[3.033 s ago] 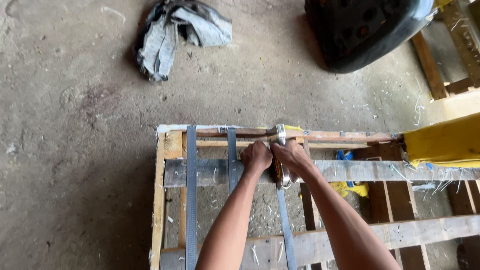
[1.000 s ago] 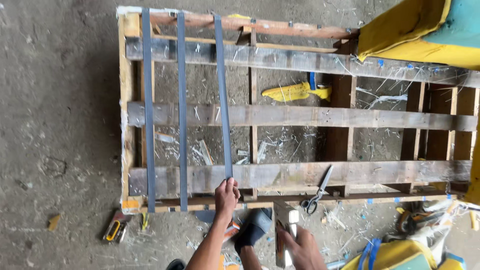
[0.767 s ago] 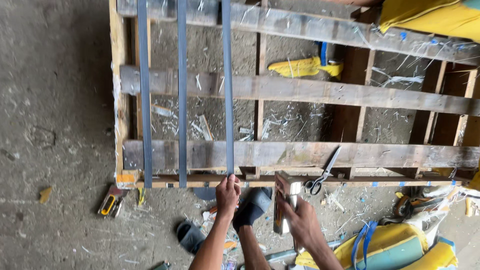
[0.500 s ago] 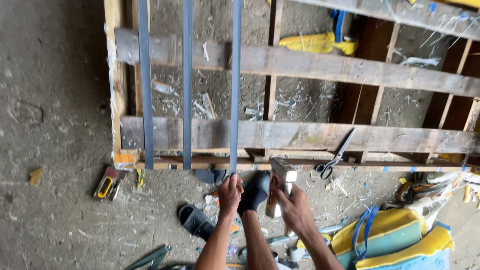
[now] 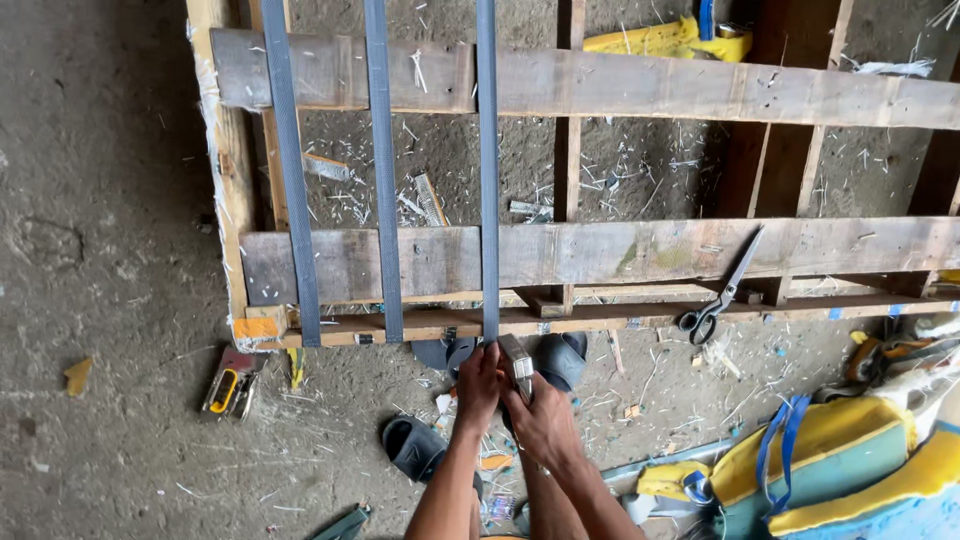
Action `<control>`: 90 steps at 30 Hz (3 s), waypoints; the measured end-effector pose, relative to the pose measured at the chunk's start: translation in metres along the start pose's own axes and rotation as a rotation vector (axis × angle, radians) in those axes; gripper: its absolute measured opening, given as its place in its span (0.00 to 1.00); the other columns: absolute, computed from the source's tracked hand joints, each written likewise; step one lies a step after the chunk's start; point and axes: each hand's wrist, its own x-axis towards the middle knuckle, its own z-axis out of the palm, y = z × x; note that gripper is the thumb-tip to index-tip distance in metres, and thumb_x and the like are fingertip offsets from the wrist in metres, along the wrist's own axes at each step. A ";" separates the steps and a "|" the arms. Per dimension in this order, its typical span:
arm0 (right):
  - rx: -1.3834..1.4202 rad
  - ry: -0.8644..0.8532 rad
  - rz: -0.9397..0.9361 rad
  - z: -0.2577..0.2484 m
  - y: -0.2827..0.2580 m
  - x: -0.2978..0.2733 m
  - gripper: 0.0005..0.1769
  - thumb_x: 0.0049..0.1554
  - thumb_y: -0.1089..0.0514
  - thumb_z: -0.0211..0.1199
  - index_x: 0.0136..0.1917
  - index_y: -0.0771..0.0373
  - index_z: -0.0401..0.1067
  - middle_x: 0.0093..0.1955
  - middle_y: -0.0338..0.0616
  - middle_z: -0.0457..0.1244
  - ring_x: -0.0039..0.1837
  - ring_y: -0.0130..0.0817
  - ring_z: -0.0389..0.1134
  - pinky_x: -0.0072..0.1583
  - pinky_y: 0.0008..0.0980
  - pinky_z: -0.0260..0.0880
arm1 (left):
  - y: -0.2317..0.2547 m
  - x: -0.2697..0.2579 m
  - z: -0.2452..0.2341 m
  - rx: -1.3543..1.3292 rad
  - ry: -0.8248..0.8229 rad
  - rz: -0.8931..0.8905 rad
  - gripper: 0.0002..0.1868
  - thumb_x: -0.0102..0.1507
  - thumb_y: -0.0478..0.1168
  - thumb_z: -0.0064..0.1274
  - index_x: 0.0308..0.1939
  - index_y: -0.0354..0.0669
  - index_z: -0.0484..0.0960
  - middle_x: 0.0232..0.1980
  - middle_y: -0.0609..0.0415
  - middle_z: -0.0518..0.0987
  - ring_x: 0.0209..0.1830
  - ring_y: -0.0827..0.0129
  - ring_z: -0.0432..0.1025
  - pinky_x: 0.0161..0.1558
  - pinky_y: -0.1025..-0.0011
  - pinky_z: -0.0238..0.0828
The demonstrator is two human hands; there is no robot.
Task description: The person attaches webbing to a wooden furniture frame using a manual staple gun and cuts the webbing with scissors.
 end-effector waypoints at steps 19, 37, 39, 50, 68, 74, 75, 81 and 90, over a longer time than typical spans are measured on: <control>0.069 -0.016 0.024 0.007 -0.022 -0.002 0.22 0.60 0.46 0.61 0.42 0.70 0.73 0.30 0.59 0.68 0.32 0.47 0.71 0.38 0.48 0.70 | 0.015 0.000 -0.017 -0.068 -0.073 0.075 0.18 0.75 0.44 0.42 0.35 0.39 0.76 0.26 0.58 0.71 0.24 0.77 0.64 0.27 0.73 0.61; 0.171 0.086 0.062 0.038 -0.041 0.004 0.14 0.55 0.56 0.58 0.52 0.66 0.73 0.41 0.67 0.70 0.44 0.60 0.75 0.48 0.52 0.74 | -0.017 0.036 -0.037 -0.089 -0.222 0.022 0.13 0.70 0.35 0.41 0.46 0.34 0.82 0.42 0.50 0.87 0.40 0.70 0.79 0.44 0.71 0.76; 0.146 0.124 0.014 0.044 -0.038 0.009 0.14 0.55 0.57 0.59 0.52 0.66 0.73 0.41 0.67 0.69 0.45 0.62 0.73 0.48 0.53 0.73 | -0.009 0.032 -0.038 -0.117 -0.226 0.026 0.13 0.69 0.35 0.42 0.47 0.34 0.83 0.42 0.51 0.86 0.41 0.71 0.79 0.46 0.72 0.76; 0.093 0.170 -0.059 0.059 -0.021 0.015 0.10 0.54 0.56 0.61 0.47 0.65 0.73 0.35 0.60 0.69 0.40 0.59 0.73 0.42 0.49 0.74 | -0.024 0.038 -0.041 -0.098 -0.206 0.014 0.15 0.73 0.40 0.42 0.45 0.33 0.82 0.38 0.53 0.82 0.34 0.74 0.69 0.36 0.71 0.69; 0.067 -0.008 -0.002 0.025 -0.057 0.008 0.17 0.55 0.56 0.55 0.56 0.62 0.72 0.47 0.65 0.69 0.44 0.60 0.75 0.49 0.51 0.75 | -0.018 0.042 -0.042 -0.318 -0.307 -0.028 0.08 0.67 0.38 0.50 0.46 0.39 0.80 0.42 0.49 0.86 0.40 0.69 0.80 0.43 0.70 0.78; -0.017 0.063 0.046 0.049 -0.039 0.016 0.20 0.53 0.53 0.60 0.59 0.57 0.72 0.39 0.65 0.69 0.46 0.63 0.72 0.49 0.53 0.74 | 0.003 0.027 -0.049 -0.089 -0.280 -0.008 0.12 0.68 0.41 0.46 0.44 0.37 0.82 0.42 0.50 0.84 0.39 0.72 0.76 0.42 0.71 0.75; 0.014 0.110 -0.057 0.051 -0.036 0.017 0.16 0.54 0.54 0.61 0.55 0.58 0.74 0.41 0.64 0.70 0.46 0.63 0.73 0.50 0.52 0.74 | 0.004 0.031 -0.048 -0.088 -0.285 0.006 0.12 0.68 0.41 0.46 0.44 0.37 0.82 0.42 0.50 0.84 0.39 0.72 0.76 0.42 0.71 0.75; 0.125 0.103 -0.031 0.041 -0.033 0.000 0.17 0.54 0.56 0.58 0.55 0.64 0.71 0.44 0.64 0.69 0.45 0.59 0.73 0.50 0.50 0.72 | 0.006 0.035 -0.039 0.109 -0.216 0.086 0.21 0.72 0.47 0.40 0.39 0.37 0.85 0.34 0.52 0.86 0.31 0.74 0.78 0.36 0.72 0.75; 0.219 0.190 -0.093 0.047 -0.032 -0.005 0.16 0.56 0.56 0.59 0.55 0.67 0.72 0.43 0.65 0.69 0.45 0.62 0.71 0.47 0.50 0.70 | 0.008 0.039 -0.037 0.159 -0.177 -0.099 0.24 0.73 0.49 0.40 0.38 0.38 0.88 0.31 0.53 0.87 0.24 0.71 0.73 0.30 0.71 0.70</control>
